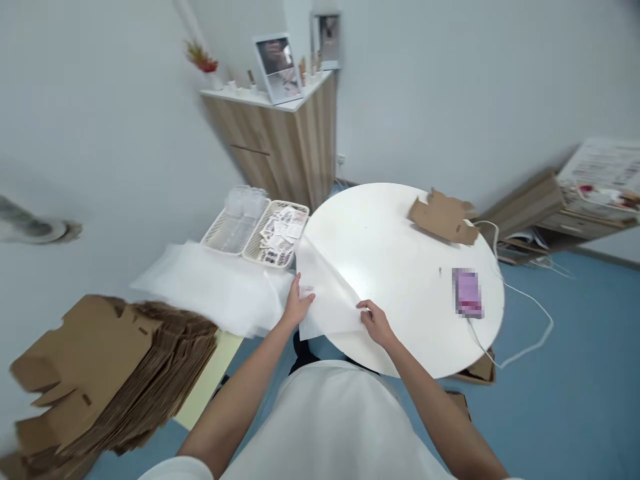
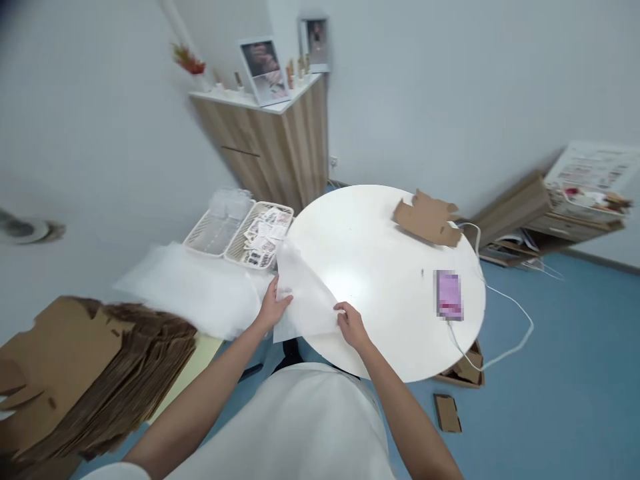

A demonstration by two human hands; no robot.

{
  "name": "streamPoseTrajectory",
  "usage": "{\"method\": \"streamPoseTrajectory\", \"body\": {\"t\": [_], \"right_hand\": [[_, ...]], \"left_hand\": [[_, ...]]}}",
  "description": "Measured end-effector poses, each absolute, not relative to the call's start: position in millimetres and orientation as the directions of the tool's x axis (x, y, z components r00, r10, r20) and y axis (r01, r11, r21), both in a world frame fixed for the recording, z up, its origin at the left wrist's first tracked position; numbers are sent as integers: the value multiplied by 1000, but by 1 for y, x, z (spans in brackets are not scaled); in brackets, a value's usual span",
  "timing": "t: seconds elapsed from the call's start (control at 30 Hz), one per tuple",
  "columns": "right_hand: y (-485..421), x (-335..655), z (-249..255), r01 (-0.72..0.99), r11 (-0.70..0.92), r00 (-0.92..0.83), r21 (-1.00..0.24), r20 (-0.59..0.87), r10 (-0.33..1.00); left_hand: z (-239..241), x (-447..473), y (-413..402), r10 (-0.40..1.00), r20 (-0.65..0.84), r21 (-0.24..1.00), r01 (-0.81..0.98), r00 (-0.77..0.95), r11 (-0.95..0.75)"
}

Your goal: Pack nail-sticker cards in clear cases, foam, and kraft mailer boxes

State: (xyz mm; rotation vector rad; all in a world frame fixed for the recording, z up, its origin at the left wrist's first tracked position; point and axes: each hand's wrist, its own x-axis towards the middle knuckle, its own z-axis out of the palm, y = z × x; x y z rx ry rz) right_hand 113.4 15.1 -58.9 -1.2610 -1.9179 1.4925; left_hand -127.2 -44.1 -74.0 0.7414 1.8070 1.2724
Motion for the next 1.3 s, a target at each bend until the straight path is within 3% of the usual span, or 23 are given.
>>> {"method": "streamPoseTrajectory", "body": {"t": [0.2, 0.37, 0.57, 0.73, 0.83, 0.93, 1.07, 1.3], "right_hand": [[-12, 199, -82, 415, -144, -270, -898, -272, 924], [-22, 231, -97, 487, -228, -124, -843, -325, 937], [-22, 239, -103, 720, -25, -184, -693, -225, 957], [-21, 238, -92, 878, 170, -231, -447, -84, 969], [-16, 233, -86, 885, 312, -338, -346, -16, 941], [-6, 225, -88, 873, 388, -420, -295, -50, 906], [5, 218, -97, 897, 351, -398, -270, -145, 906], [4, 217, -95, 923, 282, -335, -262, -190, 923]], "left_hand": [[-81, -52, 4, 944, -224, 910, 294, -243, 292], [-87, -12, 18, 939, -298, 842, 415, -174, 344], [-93, 6, 25, 944, -267, 693, 641, -195, 329], [-87, 16, 21, 959, -102, 398, 873, -263, 282], [-84, 15, 9, 996, -40, 259, 962, -81, 88], [-87, 9, 0, 985, -111, 195, 975, 131, -108], [-95, 2, 3, 963, -192, 173, 972, 189, -157], [-101, -3, 13, 951, -193, 266, 946, 243, -187]]}}
